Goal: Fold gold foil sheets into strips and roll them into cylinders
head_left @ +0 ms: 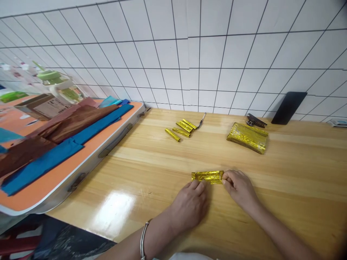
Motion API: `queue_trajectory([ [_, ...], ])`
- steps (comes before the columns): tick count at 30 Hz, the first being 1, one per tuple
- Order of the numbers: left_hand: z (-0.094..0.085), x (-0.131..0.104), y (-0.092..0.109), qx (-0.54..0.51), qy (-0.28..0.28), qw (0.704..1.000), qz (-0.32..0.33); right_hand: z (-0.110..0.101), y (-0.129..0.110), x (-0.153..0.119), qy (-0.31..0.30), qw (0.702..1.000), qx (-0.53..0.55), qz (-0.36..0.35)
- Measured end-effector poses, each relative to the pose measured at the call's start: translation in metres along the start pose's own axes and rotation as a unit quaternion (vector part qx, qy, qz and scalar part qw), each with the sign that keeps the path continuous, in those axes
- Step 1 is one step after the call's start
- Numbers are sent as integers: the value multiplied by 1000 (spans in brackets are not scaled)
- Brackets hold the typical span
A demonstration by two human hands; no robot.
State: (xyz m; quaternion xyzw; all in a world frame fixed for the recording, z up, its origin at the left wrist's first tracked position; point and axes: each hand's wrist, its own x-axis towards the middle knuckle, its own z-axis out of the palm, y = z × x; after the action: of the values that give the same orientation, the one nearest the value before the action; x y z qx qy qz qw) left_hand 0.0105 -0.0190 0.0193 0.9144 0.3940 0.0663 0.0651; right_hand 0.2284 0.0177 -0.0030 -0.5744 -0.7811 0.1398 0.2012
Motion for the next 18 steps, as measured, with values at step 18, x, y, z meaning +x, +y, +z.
queue_trajectory([
  [18,-9,8,9,11,-29,999,-40,7,4,-7,42,999,-19,-15],
])
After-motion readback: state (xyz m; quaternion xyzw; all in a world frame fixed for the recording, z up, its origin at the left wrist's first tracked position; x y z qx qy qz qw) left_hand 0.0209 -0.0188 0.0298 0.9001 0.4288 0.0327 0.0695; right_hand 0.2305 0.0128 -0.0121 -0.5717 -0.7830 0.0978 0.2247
